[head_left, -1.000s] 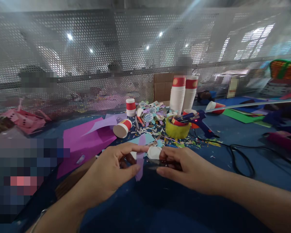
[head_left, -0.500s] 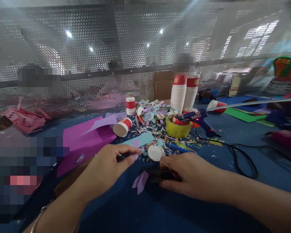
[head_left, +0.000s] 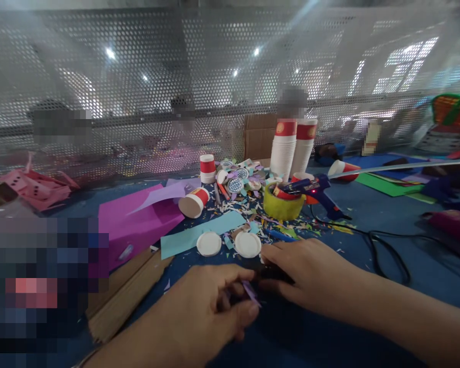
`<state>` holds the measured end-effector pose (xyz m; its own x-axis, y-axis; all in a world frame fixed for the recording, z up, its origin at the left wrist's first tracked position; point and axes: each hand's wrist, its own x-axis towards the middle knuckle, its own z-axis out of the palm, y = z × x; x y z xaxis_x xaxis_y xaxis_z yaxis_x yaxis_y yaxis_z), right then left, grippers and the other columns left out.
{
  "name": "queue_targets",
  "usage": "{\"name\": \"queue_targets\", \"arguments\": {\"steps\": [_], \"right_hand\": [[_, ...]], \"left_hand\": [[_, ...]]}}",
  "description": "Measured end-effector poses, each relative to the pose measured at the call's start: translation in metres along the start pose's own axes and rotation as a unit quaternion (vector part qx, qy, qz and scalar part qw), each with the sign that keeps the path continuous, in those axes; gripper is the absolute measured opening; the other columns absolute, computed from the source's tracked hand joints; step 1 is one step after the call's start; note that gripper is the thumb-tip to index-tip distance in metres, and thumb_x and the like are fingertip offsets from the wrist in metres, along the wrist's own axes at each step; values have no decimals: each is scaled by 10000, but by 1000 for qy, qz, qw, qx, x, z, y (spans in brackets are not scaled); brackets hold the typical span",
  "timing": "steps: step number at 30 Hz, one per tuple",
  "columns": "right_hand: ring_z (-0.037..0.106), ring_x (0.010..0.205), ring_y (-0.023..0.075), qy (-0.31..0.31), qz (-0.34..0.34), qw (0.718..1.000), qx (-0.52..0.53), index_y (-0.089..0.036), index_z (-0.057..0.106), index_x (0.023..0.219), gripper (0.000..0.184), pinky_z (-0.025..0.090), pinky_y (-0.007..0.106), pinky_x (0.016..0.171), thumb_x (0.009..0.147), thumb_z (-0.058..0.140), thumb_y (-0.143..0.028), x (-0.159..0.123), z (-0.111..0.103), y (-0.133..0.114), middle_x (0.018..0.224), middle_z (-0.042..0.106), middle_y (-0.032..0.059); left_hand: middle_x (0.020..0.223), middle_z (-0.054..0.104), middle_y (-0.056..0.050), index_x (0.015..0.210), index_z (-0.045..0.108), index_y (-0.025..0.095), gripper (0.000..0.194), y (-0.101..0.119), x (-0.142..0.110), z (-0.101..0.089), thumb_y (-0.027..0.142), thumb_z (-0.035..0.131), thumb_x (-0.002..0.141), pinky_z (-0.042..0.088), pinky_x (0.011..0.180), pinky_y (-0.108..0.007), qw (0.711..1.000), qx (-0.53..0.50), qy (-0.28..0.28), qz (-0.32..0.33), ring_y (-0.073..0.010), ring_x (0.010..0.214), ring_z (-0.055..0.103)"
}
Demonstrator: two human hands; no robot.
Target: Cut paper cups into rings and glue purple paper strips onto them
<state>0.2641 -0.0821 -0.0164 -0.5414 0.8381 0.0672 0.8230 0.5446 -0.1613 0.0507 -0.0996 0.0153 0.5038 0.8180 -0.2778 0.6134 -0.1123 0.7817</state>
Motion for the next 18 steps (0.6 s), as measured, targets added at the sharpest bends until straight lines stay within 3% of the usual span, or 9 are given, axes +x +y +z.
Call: {"name": "queue_targets", "arguments": {"steps": [3,6,10,14,18], "right_hand": [[645,643,208,10,1,1000,-4,-208,573,818,147,214,296,512,846,655,-327,0,1,1,775,704,23],[623,609,202,22,5,999,-25,-211,570,796,176,184,298,504,858,639,-360,-1,0,2,729,683,22],[614,615,216,38,25,998,-46,-215,577,803,192,190,296,505,880,606,-388,0,-8,3,713,670,34],[599,599,201,70,62,995,-18,-215,589,860,248,275,291,524,914,533,-451,1,-20,12,724,672,38],[582,577,188,130,143,981,2,-225,576,862,286,318,291,536,914,508,-498,-4,-30,31,691,660,29]], "left_hand": [[650,701,41,1241,627,313,411,4,-4,-2,277,591,833,370,465,-234,995,96,23,27,-152,495,612],[616,682,30,1127,693,298,294,3,-3,-12,309,560,865,349,492,-264,980,188,61,37,-169,509,582],[790,715,-1,924,720,271,222,-2,0,-18,300,501,913,405,606,-294,963,247,90,62,-214,742,641],[1002,697,-36,989,708,246,221,-2,1,-5,221,506,905,483,761,-343,962,244,57,106,-226,891,645],[1121,694,-90,1135,674,214,281,-5,4,19,198,547,885,525,829,-409,928,321,30,187,-283,1007,630]]}}
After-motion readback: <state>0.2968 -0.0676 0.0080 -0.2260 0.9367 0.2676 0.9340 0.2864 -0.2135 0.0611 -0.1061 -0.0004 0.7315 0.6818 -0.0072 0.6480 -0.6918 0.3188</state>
